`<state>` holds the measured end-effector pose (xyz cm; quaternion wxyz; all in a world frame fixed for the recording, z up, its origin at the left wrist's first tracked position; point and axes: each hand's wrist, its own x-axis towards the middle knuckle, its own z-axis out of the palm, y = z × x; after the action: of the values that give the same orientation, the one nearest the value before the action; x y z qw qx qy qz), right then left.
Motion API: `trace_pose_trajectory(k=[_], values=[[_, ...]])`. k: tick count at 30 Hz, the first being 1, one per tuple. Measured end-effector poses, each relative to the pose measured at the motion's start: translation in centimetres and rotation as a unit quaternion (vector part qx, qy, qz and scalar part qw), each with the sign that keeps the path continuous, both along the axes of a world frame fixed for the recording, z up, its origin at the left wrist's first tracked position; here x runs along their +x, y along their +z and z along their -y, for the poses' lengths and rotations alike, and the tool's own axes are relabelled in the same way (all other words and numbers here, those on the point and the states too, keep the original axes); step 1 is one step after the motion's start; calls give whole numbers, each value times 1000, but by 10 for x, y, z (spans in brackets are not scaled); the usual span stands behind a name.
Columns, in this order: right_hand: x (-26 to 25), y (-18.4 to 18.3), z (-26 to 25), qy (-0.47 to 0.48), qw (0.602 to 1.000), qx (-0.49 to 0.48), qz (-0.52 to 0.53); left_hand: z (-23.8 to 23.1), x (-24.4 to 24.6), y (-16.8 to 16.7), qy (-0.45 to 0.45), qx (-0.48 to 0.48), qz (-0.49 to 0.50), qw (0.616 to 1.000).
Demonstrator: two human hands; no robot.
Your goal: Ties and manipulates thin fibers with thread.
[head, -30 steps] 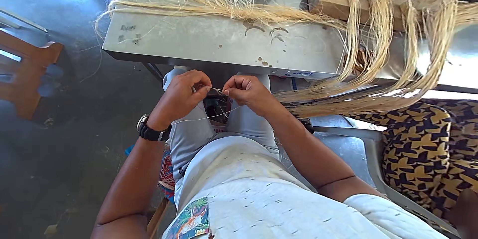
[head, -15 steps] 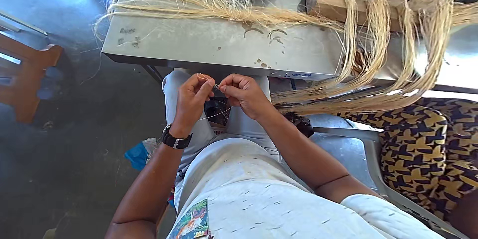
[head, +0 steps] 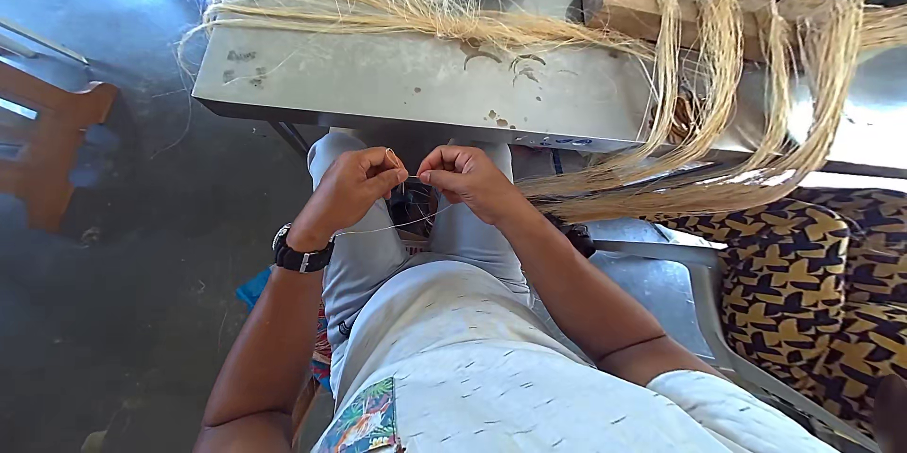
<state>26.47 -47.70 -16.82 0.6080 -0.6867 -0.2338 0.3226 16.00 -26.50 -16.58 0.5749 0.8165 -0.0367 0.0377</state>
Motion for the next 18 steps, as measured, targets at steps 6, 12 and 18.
trace_pose_trajectory(k=[6, 12, 18], values=[[1, 1, 0, 7, 1000, 6, 8, -3, -1, -2, -11, -18, 5, 1000], [2, -2, -8, -66, 996, 54, -29, 15, 4, -9, 57, -50, 8, 997], [-3, -3, -14, -91, 991, 76, -63, 38, 13, -17, 97, -105, 57, 988]])
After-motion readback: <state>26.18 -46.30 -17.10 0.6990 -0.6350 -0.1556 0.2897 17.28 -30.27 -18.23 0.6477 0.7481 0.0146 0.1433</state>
